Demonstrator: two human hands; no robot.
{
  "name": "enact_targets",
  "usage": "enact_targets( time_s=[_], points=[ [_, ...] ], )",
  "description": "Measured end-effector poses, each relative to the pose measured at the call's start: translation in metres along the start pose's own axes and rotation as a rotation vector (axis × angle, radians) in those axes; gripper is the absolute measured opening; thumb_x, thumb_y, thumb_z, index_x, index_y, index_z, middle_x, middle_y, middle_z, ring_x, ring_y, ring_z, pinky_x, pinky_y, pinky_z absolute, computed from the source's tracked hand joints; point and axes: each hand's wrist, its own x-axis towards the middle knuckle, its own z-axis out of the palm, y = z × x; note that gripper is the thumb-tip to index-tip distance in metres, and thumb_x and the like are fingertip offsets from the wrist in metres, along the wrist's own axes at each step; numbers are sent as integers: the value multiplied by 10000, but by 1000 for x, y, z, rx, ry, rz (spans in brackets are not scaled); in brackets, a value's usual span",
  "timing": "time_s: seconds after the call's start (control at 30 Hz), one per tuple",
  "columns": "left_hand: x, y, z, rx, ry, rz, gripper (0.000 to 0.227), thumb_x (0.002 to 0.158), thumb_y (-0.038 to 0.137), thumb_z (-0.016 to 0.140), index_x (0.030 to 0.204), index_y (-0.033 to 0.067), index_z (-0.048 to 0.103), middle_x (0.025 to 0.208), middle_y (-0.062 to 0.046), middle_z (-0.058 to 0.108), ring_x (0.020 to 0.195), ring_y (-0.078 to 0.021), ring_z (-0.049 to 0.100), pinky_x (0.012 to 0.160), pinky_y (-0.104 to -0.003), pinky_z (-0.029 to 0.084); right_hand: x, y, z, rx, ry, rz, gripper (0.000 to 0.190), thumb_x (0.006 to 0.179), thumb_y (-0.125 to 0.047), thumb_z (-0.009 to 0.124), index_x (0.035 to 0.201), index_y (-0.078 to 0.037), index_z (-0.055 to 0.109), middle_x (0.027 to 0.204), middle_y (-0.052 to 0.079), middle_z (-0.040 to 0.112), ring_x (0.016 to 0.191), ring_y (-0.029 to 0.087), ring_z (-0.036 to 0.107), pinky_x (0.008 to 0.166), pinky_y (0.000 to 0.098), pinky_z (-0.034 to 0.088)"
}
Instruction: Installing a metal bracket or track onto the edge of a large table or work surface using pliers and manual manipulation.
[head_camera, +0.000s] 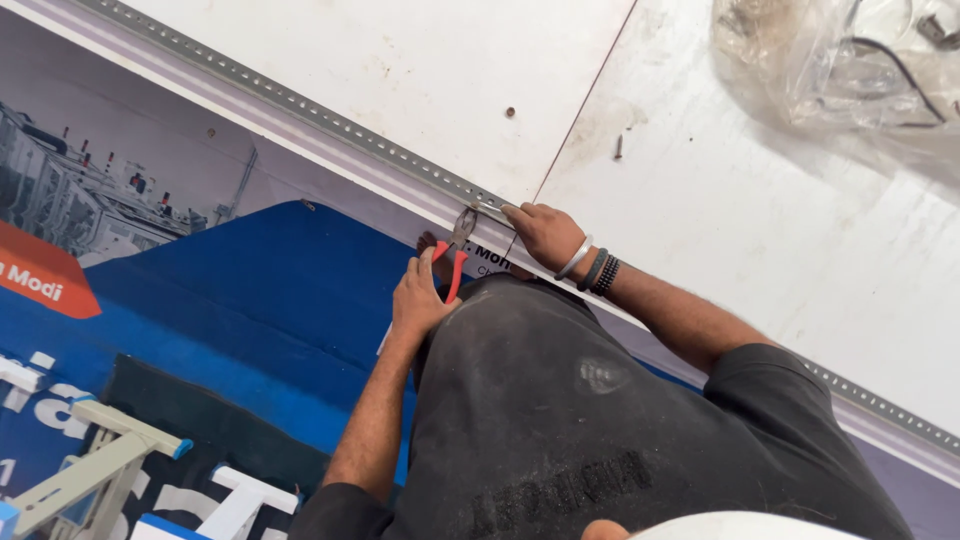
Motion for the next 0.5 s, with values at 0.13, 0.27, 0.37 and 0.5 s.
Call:
enact_targets(
  time_s=[0.13,0.27,0.37,0.5],
  points=[
    [0,2,-7,-37,-2,29,1093,615,495,893,1487,73,388,1201,-197,571,1084,-410,629,857,-491,549,5,1,8,7,-3,-6,320,985,-118,539,1288,-43,610,926,149,684,822,340,684,700,434,558],
    [-2,1,-9,-44,-22,22,1110,674,659,850,1486,59,389,1175,-205,569,1055,-402,637,839,-497,545,8,4,15,42,-30,-12,318,992,-117,527,1293,-44,598,998,164,705,850,347,693,706,435,561],
    [0,1,-8,-37,-1,29,1101,688,681,846,1469,49,396,1157,-214,560,1026,-404,634,826,-505,543,12,3,8,30,-104,42,311,997,-127,531,1290,-54,606,981,162,709,850,349,694,711,442,557],
    [0,5,-15,-38,-1,-11,1047,721,657,819,1485,71,409,1110,-185,565,987,-380,642,815,-498,549,23,-5,2,35,-169,27,307,1010,-136,540,1299,-52,602,958,171,708,847,358,690,713,451,551]
  ],
)
